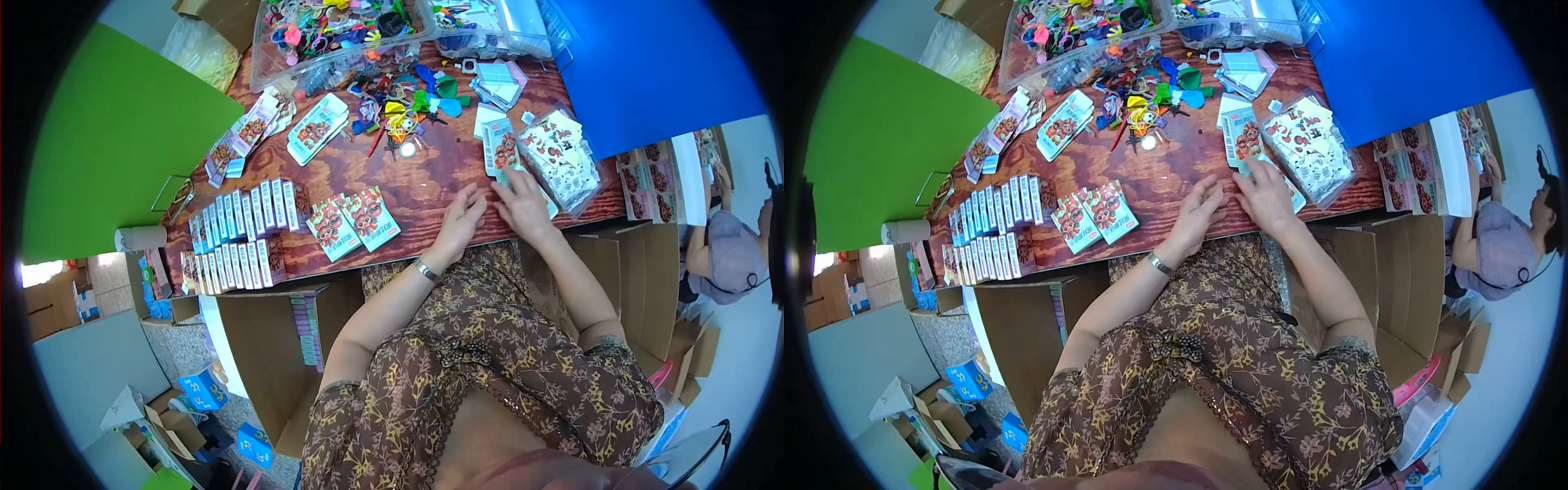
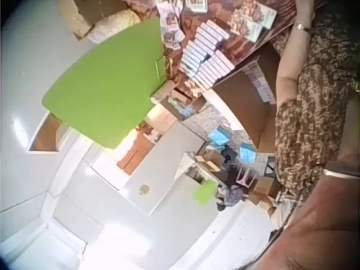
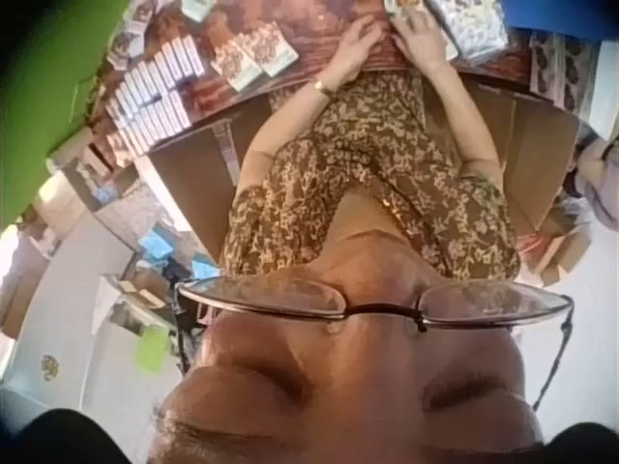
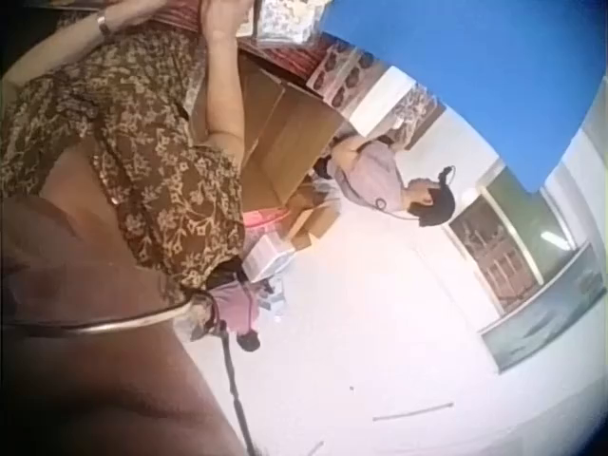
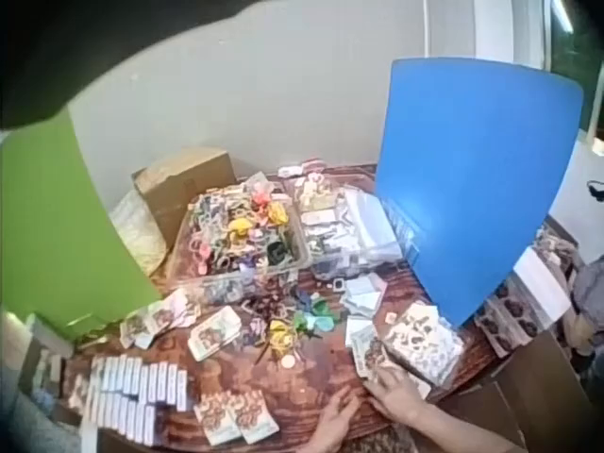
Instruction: Sorting and packaging small toy products into containers and plastic bags.
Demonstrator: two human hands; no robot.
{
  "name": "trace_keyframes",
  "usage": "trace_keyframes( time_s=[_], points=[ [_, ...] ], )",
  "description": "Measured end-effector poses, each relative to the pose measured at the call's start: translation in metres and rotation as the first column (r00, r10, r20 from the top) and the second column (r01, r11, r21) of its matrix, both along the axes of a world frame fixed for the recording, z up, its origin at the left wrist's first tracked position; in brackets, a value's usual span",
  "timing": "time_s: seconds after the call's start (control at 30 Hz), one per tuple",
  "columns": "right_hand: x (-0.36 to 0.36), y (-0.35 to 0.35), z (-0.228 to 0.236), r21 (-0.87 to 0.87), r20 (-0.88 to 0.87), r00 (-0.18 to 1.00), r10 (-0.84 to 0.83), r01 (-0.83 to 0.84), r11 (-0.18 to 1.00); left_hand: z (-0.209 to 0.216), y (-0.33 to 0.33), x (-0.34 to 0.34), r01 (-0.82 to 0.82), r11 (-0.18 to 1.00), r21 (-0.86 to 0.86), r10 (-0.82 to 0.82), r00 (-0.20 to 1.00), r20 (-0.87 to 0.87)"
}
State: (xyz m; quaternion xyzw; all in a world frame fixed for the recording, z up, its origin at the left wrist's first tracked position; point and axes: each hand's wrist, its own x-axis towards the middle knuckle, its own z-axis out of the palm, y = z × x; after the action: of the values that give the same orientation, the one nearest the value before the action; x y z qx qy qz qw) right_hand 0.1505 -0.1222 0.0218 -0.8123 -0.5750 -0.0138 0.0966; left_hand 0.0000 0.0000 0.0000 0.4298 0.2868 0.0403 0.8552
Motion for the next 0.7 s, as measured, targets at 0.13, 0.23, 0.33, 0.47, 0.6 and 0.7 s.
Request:
trace_keyframes(
  time_s=[0.13,0.23,0.33,0.47,0.6,0.7],
  points=[
    [0.002,-0.013,0.005,0.172,-0.116,0.993,0.029,-0.008,0.985,0.008,0.002,-0.007,-0.042,0.999,0.012,0.042,0.999,-0.022],
    [0.012,-0.022,-0.003,0.186,-0.159,0.986,-0.049,0.079,0.979,0.013,0.002,-0.008,-0.011,1.000,0.020,0.011,1.000,-0.027],
    [0.013,-0.013,-0.009,0.228,-0.212,0.970,-0.116,0.165,0.960,0.013,0.002,-0.008,-0.024,0.999,0.025,0.025,0.998,-0.054],
    [0.012,0.011,-0.008,0.223,-0.217,0.948,-0.232,0.279,0.934,0.012,0.001,-0.007,-0.037,0.999,0.010,0.038,0.998,-0.058],
    [0.017,0.001,-0.004,0.109,-0.293,0.937,-0.189,0.229,0.967,0.010,0.004,-0.010,-0.039,0.999,0.007,0.039,0.998,-0.056],
    [0.017,-0.007,-0.005,0.006,-0.323,0.919,-0.228,0.243,0.970,0.010,0.004,-0.011,-0.041,0.999,0.007,0.041,0.998,-0.049]
  ],
)
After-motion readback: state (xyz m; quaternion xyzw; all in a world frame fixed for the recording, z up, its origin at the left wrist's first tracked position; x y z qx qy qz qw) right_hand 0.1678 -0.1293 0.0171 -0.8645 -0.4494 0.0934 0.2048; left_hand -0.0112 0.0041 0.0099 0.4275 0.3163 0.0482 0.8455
